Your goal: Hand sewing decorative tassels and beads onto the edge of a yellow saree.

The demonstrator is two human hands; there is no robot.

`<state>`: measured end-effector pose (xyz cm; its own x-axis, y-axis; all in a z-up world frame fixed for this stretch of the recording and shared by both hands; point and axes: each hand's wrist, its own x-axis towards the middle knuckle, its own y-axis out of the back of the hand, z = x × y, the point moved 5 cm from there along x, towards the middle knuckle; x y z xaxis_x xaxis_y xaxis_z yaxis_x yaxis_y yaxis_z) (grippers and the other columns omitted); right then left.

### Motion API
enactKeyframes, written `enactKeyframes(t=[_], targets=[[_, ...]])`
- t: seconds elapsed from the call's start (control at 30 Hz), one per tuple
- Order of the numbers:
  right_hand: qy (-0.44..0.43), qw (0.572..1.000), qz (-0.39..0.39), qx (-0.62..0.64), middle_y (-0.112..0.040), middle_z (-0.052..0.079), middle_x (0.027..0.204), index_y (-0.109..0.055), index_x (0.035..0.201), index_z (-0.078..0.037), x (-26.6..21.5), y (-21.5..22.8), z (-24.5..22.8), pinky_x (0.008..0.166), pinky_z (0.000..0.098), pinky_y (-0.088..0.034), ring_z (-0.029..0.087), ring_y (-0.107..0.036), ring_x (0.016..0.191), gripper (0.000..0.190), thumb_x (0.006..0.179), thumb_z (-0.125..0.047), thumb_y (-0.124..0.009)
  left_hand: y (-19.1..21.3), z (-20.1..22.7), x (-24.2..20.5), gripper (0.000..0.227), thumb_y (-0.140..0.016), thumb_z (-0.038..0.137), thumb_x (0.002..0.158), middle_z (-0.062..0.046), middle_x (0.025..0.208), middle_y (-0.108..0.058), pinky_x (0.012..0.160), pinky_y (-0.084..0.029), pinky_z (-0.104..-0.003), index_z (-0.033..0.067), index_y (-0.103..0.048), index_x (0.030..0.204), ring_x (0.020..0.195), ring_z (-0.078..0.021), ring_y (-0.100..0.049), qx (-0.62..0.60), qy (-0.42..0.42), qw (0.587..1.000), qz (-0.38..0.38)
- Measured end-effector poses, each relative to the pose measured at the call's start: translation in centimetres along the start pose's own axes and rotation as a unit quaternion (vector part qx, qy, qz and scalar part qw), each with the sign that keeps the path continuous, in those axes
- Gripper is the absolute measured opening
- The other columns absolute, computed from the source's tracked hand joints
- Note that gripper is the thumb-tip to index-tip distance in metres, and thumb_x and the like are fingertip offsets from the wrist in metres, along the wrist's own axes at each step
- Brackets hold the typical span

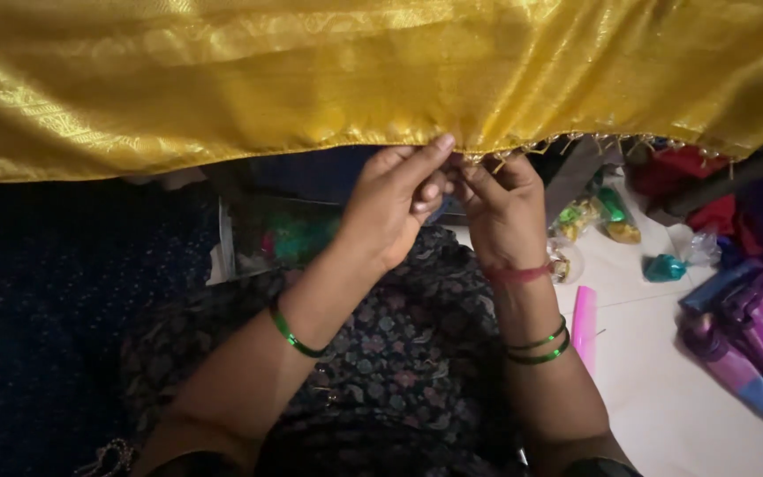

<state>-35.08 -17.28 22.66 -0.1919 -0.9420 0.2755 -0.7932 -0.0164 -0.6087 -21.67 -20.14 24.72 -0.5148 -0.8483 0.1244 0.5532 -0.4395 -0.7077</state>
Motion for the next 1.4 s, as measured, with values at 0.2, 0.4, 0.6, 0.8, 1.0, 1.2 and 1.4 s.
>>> enactKeyframes(t=[0.2,0.4,0.6,0.8,1.0,1.2,1.4], targets=[[-0.007,1.0,-0.023,0.013,-0.073,0.016,0.112,-0.07,0.113,0.004,-0.9,-0.4,-0.2,0.091,0.04,-0.061,0.026,-0.072,0.101,0.016,0.098,0.004,-0.067,0.8,0.6,-0.8,0.015,-0.073,0.015,0.097,-0.002,0.083,-0.072,0.053,-0.033,-0.019,-0.0002,-0.074,0.096,0.062,-0.003,-0.049,0.145,-0.067,0.986,0.048],[0.006,0.999,-0.031,-0.015,-0.072,0.015,0.112,-0.069,0.111,0.004,-1.7,-0.7,-0.4,0.095,0.0404,-0.061,0.025,-0.072,0.101,0.012,0.099,0.005,-0.068,-0.1,1.3,-1.8,0.013,-0.074,0.01,0.095,-0.002,0.085,-0.072,0.06,-0.037,-0.02,0.0004,-0.075,0.104,0.069,-0.0038,-0.056,0.161,-0.098,0.982,0.02],[0.02,0.999,-0.026,-0.029,-0.072,0.015,0.109,-0.069,0.11,0.006,-2.1,-1.1,-0.6,0.094,0.0407,-0.062,0.026,-0.073,0.099,0.013,0.097,0.007,-0.068,-0.1,1.5,-2.1,0.013,-0.075,0.008,0.096,-0.002,0.093,-0.074,0.065,-0.042,-0.021,0.0003,-0.075,0.106,0.077,-0.0055,-0.061,0.15,-0.106,0.983,0.004],[0.058,0.995,-0.037,-0.072,-0.07,0.012,0.105,-0.069,0.107,0.007,-2.5,-1.9,-1.1,0.093,0.0399,-0.062,0.024,-0.072,0.099,0.01,0.098,0.008,-0.067,0.0,1.6,-2.4,0.014,-0.075,0.008,0.096,-0.004,0.094,-0.075,0.065,-0.043,-0.021,-0.0007,-0.074,0.107,0.079,-0.007,-0.063,0.134,-0.077,0.988,-0.007],[0.081,0.988,-0.023,-0.131,-0.07,0.011,0.106,-0.07,0.109,0.007,-2.9,-2.6,-1.7,0.094,0.0352,-0.06,0.022,-0.071,0.1,0.014,0.096,0.009,-0.069,-1.5,2.6,-2.7,0.019,-0.073,0.008,0.095,-0.006,0.103,-0.076,0.081,-0.056,-0.024,0.0009,-0.072,0.113,0.09,-0.0094,-0.07,0.102,-0.071,0.992,-0.031],[0.088,0.985,-0.031,-0.149,-0.07,0.008,0.105,-0.072,0.108,0.006,-2.9,-2.9,-1.9,0.092,0.0314,-0.059,0.019,-0.071,0.098,0.014,0.095,0.009,-0.069,0.3,1.7,-2.5,0.019,-0.075,0.008,0.098,-0.007,0.101,-0.076,0.07,-0.047,-0.021,-0.0019,-0.073,0.114,0.083,-0.0065,-0.064,0.123,-0.075,0.989,-0.024],[0.095,0.987,0.002,-0.126,-0.07,0.007,0.104,-0.069,0.107,0.005,-3.1,-3.3,-1.6,0.093,0.0304,-0.057,0.016,-0.069,0.099,0.013,0.095,0.01,-0.071,-0.2,1.8,-2.4,0.018,-0.075,0.008,0.097,-0.003,0.102,-0.075,0.063,-0.04,-0.019,0.0012,-0.073,0.115,0.078,-0.0026,-0.058,0.097,-0.071,0.992,-0.041]])
